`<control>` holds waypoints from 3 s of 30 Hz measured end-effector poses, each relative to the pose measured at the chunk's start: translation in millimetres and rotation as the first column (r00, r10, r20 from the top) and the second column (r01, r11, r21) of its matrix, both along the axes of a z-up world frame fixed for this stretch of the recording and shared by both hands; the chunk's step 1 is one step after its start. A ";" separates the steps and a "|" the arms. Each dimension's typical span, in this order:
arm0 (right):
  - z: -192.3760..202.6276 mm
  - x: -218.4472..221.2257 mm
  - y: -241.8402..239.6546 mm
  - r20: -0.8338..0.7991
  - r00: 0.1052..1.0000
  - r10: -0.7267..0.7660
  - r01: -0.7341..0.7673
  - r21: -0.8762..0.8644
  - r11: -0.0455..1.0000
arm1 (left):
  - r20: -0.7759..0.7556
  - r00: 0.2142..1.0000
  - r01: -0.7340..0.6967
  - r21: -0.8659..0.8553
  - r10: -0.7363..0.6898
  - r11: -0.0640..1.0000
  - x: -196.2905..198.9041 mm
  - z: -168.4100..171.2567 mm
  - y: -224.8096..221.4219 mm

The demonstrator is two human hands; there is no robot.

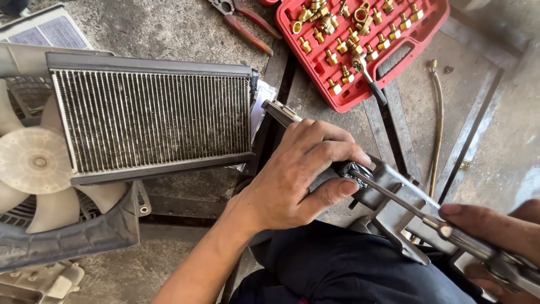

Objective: The person sits on the workshop floor with a car condenser and fan shroud across their lap. They use an air blow gun to blow out the fins, work on the mounting brackets with a wrench, handle a rubber grommet, and press tape onto a component.

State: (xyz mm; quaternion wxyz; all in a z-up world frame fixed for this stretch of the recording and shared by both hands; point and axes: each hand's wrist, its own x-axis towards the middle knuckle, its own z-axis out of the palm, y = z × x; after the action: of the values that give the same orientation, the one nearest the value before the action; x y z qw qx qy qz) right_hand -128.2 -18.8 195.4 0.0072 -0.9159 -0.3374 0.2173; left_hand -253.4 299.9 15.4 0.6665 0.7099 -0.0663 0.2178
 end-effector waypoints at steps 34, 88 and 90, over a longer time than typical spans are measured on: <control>-37.0 33.9 22.2 -0.089 0.992 0.091 -0.051 0.377 0.925 | -0.077 0.985 0.007 0.912 0.154 0.410 10.0 148.5 -13.7; -14.2 42.8 38.1 -0.059 0.974 0.218 -0.219 -0.013 0.976 | -0.440 0.897 0.441 0.897 -0.042 0.029 81.3 159.5 -29.9; -13.2 43.1 37.4 -0.065 0.974 0.217 -0.218 -0.013 0.976 | -0.449 0.893 0.449 0.893 -0.015 0.033 81.0 158.3 -32.2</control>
State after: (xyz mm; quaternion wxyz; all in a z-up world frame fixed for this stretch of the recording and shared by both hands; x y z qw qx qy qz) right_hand -85.1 18.5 182.2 -0.0152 -0.8662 -0.4329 0.2490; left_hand -172.4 267.7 173.7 0.0344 0.9714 -0.2041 -0.1167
